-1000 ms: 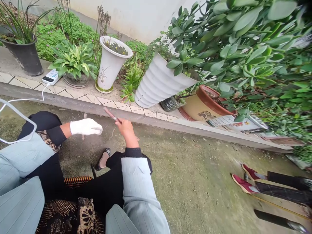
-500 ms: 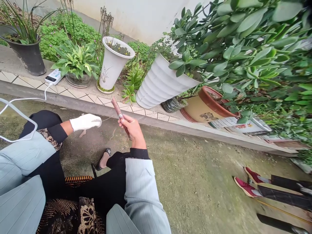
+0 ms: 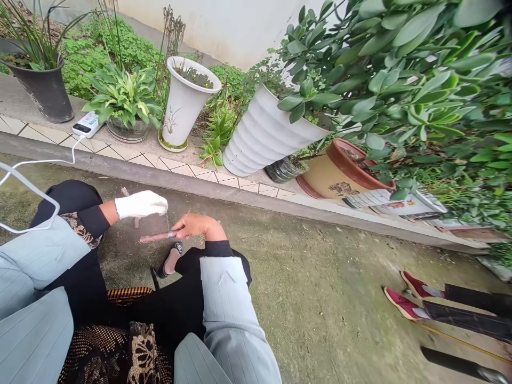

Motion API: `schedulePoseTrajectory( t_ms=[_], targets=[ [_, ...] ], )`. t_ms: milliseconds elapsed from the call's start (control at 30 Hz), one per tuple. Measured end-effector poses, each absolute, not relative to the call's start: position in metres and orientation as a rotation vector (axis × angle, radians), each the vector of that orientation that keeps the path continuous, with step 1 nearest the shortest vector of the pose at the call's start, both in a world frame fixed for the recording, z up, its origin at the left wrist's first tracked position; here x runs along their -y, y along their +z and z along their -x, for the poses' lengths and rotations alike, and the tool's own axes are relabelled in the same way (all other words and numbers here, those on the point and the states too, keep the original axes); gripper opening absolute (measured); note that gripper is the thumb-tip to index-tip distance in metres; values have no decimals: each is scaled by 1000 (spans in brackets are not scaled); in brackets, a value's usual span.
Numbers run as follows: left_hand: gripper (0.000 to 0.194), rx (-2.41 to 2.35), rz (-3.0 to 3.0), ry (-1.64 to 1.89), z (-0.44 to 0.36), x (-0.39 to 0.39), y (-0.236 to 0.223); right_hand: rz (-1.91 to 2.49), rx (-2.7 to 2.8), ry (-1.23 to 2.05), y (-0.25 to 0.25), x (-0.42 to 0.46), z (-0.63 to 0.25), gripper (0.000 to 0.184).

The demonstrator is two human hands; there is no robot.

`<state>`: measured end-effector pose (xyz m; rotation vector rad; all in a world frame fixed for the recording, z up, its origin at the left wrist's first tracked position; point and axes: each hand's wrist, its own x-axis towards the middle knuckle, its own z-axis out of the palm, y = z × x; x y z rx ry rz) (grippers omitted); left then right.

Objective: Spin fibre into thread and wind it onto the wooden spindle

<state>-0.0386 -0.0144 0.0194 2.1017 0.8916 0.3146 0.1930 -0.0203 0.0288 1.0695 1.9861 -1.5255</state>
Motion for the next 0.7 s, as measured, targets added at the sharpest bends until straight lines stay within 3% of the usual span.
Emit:
schedulePoseTrajectory(
  t_ms=[133,267,400,567,633,700],
  targets=[
    [30,-1070,-2066,429,42,8,19,-1188,-2219,-2101,43,24,-210,39],
    [30,-1037,-2090,310,39,12,22,-2138,-2493,-2284,46,18,-220,39],
    [27,-727,-2110,106,31,26,22,-2601,-2422,-1795,33,8,-219,40],
    [23,-483,-2102,75,29,33,26,-2168,-2276,-725,22,8,-206,29],
    [24,-549,-2085,157,32,30,27,-1862,-2193,-643,20,11,-197,24],
    [26,-691,-2063,278,37,24,27,-1570,-2096,-785,19,14,-189,21]
  ],
)
